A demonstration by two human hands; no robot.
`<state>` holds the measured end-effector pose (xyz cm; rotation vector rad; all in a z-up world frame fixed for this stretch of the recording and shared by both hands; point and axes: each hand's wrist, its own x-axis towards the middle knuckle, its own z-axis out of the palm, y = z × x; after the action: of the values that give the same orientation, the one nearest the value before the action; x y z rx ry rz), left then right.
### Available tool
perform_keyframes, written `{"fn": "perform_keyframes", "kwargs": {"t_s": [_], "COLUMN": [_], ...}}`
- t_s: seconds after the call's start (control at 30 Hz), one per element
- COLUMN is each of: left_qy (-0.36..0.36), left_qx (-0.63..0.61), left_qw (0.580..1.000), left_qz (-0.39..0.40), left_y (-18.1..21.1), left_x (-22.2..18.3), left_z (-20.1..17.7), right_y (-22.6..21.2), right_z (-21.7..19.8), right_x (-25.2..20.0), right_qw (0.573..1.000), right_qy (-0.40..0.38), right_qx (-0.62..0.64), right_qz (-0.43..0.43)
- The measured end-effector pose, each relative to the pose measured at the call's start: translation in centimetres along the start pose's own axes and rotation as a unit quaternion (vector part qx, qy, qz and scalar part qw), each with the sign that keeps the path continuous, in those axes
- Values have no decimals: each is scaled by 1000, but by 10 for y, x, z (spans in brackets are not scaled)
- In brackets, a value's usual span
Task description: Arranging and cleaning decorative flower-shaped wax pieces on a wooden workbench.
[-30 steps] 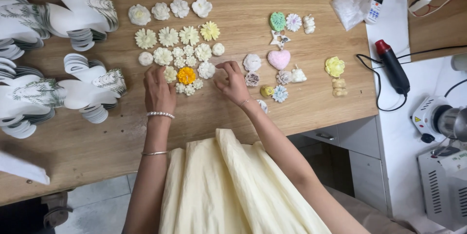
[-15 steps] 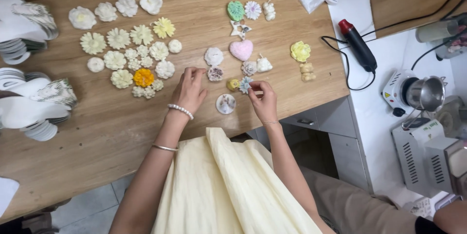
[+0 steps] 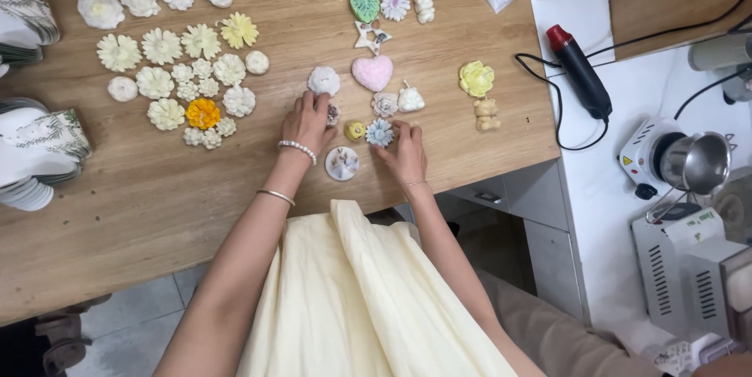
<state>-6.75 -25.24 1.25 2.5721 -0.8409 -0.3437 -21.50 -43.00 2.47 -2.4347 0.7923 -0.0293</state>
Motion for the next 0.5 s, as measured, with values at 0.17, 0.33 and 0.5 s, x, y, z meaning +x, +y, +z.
{"fn": "perform_keyframes", "kwargs": {"t_s": [0.17,0.33,0.5], "left_qy": [5,44,47], "left_qx": [14,-2,-47], "left_qw": [1000,999,997], "left_qz": [-19,-20,-40], "left_y": [3,1,-6], "left_x": [4,-3,-30], "left_z": [5,11,-7], "right_y": [0,-3,-9], "right_z": [4,-1,-4], "right_x": [6,9,11], "right_qw": [999,997,997], "right_qy": [-15,-42,-52], "right_qx": [-31,-53,-57], "right_qz": [-25,-34,-22]}}
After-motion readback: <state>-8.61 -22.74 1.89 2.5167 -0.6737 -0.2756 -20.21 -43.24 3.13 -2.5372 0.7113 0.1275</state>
